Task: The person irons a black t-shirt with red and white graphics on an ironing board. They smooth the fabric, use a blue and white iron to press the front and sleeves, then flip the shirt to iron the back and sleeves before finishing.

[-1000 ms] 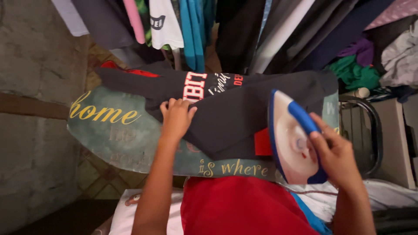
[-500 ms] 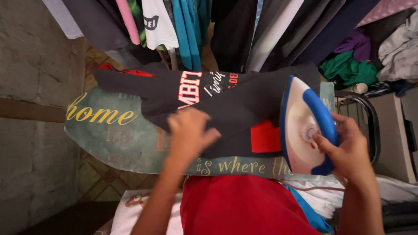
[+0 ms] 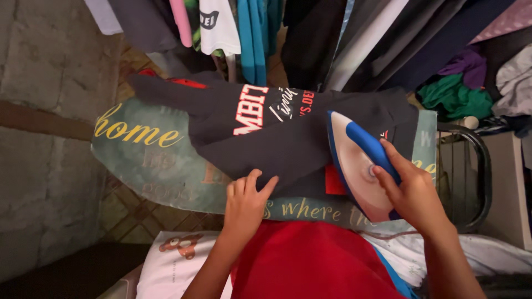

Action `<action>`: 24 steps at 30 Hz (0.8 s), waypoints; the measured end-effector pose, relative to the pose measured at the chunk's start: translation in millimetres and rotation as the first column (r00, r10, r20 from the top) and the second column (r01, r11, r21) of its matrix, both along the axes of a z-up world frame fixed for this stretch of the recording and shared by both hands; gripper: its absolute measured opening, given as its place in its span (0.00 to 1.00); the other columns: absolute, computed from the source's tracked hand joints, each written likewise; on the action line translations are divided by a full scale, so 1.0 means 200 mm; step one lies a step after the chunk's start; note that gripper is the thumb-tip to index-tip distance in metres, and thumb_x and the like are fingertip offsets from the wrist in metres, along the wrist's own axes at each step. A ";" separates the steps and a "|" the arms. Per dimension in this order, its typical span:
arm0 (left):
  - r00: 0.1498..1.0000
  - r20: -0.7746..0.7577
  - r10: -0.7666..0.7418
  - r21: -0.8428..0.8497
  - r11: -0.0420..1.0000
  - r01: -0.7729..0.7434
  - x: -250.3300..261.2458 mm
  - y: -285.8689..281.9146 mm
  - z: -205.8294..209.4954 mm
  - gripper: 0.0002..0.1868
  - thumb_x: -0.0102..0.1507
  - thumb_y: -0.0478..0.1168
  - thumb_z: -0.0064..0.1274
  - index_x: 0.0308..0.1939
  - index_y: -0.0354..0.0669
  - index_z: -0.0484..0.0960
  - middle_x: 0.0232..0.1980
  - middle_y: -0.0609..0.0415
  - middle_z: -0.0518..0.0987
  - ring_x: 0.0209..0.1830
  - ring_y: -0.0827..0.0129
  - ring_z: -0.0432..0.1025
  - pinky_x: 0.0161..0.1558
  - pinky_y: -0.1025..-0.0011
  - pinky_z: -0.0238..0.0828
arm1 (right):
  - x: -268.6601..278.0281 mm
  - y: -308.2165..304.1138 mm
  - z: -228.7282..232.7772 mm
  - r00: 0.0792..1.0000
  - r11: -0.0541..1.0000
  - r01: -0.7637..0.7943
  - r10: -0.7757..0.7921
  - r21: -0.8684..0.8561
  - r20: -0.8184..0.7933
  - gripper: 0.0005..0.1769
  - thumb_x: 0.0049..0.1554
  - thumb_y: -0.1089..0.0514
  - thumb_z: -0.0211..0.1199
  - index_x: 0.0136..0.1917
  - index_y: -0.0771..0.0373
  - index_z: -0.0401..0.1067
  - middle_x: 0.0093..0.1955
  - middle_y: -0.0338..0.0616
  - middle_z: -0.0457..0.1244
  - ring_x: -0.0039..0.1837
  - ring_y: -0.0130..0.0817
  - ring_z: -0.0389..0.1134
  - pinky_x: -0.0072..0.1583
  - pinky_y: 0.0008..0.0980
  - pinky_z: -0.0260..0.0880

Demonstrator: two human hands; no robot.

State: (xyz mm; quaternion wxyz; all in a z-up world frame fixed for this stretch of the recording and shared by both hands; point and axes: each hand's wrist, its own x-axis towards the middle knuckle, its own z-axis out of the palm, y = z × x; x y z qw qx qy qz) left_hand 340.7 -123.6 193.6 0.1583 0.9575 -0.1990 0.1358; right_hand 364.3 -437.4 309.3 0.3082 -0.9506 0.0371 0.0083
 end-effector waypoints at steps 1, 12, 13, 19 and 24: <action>1.000 0.000 -0.002 -0.015 1.000 0.002 -0.01 0.01 -0.01 0.23 0.55 0.34 0.55 0.55 0.51 0.84 0.56 0.49 0.76 0.51 0.58 0.68 0.54 0.56 0.62 | 0.01 0.01 0.00 1.000 1.000 -0.001 0.001 0.012 0.003 0.33 0.57 0.57 0.66 0.75 0.59 0.66 0.40 0.58 0.69 0.38 0.44 0.73 0.44 0.39 0.71; 0.996 -0.042 0.084 -0.195 0.977 -0.091 0.15 -0.23 -0.15 0.24 0.64 0.40 0.53 0.65 0.39 0.76 0.69 0.46 0.73 0.73 0.56 0.63 0.71 0.50 0.53 | 0.21 0.16 -0.16 0.953 0.945 -0.277 0.293 -0.172 0.074 0.32 0.58 0.55 0.65 0.75 0.47 0.66 0.42 0.53 0.66 0.44 0.55 0.70 0.47 0.48 0.70; 0.989 -0.096 0.109 -0.222 0.967 -0.128 0.22 -0.30 -0.18 0.29 0.64 0.39 0.52 0.71 0.40 0.72 0.75 0.44 0.69 0.78 0.53 0.59 0.75 0.49 0.51 | 0.21 0.17 -0.18 0.953 0.944 -0.283 0.296 -0.172 0.059 0.32 0.58 0.54 0.65 0.75 0.46 0.66 0.42 0.53 0.67 0.44 0.54 0.70 0.47 0.48 0.70; 0.930 -0.214 0.297 -0.019 0.951 -0.308 0.37 -0.38 -0.39 0.42 0.65 0.49 0.51 0.76 0.28 0.56 0.82 0.36 0.50 0.84 0.50 0.42 0.76 0.41 0.37 | 0.15 0.19 -0.24 0.958 0.944 -0.282 0.286 -0.169 -0.001 0.33 0.58 0.53 0.63 0.76 0.44 0.64 0.43 0.51 0.67 0.44 0.54 0.71 0.46 0.49 0.70; 0.932 -0.206 0.299 0.012 0.953 -0.303 0.36 -0.37 -0.42 0.42 0.65 0.51 0.51 0.76 0.29 0.56 0.82 0.36 0.50 0.84 0.50 0.42 0.76 0.40 0.36 | 0.25 0.23 -0.27 0.953 0.923 -0.303 0.298 -0.238 -0.060 0.32 0.59 0.51 0.62 0.76 0.43 0.64 0.41 0.53 0.67 0.42 0.56 0.70 0.45 0.51 0.70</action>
